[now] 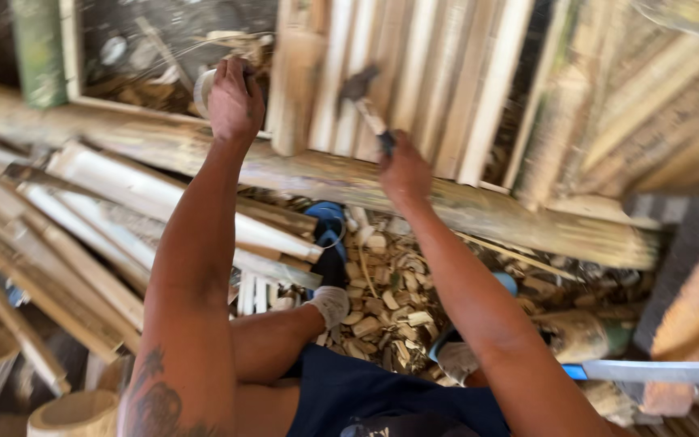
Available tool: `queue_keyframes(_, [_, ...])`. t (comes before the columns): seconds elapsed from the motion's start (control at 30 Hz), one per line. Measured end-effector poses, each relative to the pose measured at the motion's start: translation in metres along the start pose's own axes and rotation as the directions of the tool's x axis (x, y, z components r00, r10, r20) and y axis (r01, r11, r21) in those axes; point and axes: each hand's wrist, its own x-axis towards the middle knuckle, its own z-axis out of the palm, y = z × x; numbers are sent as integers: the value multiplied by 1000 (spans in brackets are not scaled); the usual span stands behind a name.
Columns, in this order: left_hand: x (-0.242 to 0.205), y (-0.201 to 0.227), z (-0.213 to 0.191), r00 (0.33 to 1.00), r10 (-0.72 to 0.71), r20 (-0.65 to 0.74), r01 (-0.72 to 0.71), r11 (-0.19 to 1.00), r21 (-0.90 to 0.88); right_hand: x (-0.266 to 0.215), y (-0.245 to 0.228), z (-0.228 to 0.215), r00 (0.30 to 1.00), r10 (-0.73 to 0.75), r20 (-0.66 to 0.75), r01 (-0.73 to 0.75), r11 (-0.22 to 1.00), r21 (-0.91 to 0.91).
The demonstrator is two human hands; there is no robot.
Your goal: The person assembles bamboo strips into a panel by placing each strip into a frame, sawing off excess length, and hammering nails to secure them. The person repeats this process for multiple strips, aligning them side by side within the frame.
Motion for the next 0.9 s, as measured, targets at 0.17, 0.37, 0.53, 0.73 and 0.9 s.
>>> queue_keyframes(0.17, [16,-74,3,939,-223,262,130,936,328,-6,-20,-7,993,7,-118,-24,989,-146])
queue_keyframes(0.37, [36,-87,47,846,-316,430,78,870,487,-7,-20,6,995,34,-95,-55,973,-224])
queue_keyframes(0.53, [39,-79,33,807,-343,480,74,866,494,-6,-13,14,986,-25,-165,-17,969,-246])
queue_keyframes(0.73, [31,-57,-16,832,-330,446,166,915,369,-5,-1,14,991,121,-62,-128,984,-121])
queue_keyframes(0.9, [21,-13,-33,982,-139,130,112,975,193,-13,38,14,896,-195,-398,246,966,81])
